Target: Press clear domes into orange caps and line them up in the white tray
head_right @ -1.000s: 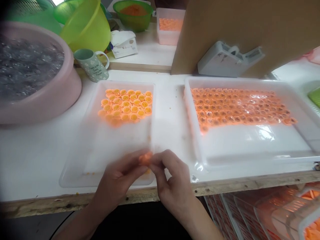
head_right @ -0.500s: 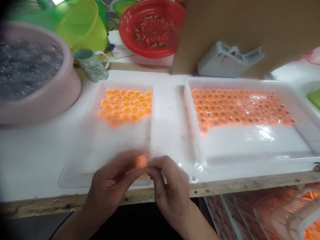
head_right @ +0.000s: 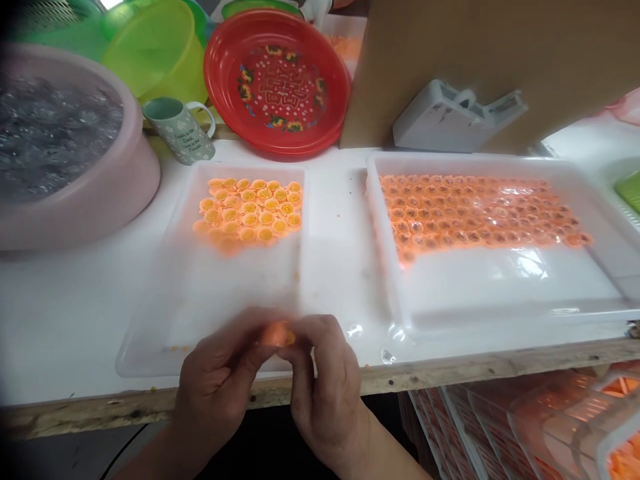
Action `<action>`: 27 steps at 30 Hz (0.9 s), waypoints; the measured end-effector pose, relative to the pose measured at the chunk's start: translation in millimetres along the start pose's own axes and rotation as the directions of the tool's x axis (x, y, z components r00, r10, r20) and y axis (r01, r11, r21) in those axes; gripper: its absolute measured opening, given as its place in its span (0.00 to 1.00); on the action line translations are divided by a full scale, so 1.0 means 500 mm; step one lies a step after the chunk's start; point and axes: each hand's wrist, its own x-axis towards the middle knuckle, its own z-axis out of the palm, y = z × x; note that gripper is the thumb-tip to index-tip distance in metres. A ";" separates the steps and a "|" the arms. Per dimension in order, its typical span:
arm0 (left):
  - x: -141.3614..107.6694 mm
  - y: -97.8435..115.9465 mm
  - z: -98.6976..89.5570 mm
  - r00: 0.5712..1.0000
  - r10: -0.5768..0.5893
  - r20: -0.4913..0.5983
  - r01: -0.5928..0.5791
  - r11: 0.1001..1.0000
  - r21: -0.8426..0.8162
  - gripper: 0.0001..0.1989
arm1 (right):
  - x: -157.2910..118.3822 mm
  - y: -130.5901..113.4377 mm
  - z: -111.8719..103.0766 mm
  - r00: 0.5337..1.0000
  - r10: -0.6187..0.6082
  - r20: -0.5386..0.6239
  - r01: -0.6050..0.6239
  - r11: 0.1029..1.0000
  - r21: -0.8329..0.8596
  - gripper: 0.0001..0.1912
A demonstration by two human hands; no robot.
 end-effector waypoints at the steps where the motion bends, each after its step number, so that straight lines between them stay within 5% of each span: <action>1: 0.000 -0.002 0.001 1.000 0.000 -0.004 0.000 1.000 -0.002 0.11 | 0.001 0.000 0.001 1.000 0.005 0.013 -0.005 1.000 0.007 0.17; 5: 0.005 -0.021 0.008 0.986 -0.137 -0.093 0.116 0.971 -0.208 0.10 | 0.017 0.006 -0.002 0.989 0.074 0.125 -0.086 0.992 0.095 0.17; 9: 0.013 -0.040 0.006 0.951 -0.310 0.016 0.285 0.851 -0.441 0.11 | 0.030 0.011 -0.005 0.972 0.169 0.165 -0.197 0.965 0.174 0.11; 15: 0.003 -0.032 0.014 0.969 -0.223 -0.103 0.198 0.958 -0.208 0.08 | 0.030 0.009 -0.002 0.936 0.271 0.225 -0.332 0.890 0.312 0.05; 18: 0.018 -0.014 0.019 0.987 -0.159 -0.007 0.158 0.987 -0.041 0.06 | 0.033 0.009 -0.017 0.924 0.315 0.218 -0.369 0.882 0.292 0.03; 22: 0.114 0.002 -0.017 0.979 -0.135 0.156 0.083 0.950 0.302 0.10 | 0.058 0.030 -0.098 0.908 0.377 0.184 -0.415 0.871 0.261 0.09; 25: 0.228 -0.016 -0.061 0.999 0.035 0.027 -0.044 0.788 0.614 0.11 | 0.095 0.089 -0.214 0.867 0.499 -0.017 -0.491 0.859 0.144 0.16; 27: 0.297 -0.040 -0.082 0.986 0.164 0.008 -0.125 0.719 0.684 0.10 | 0.124 0.149 -0.297 0.803 0.569 -0.175 -0.586 0.808 -0.060 0.19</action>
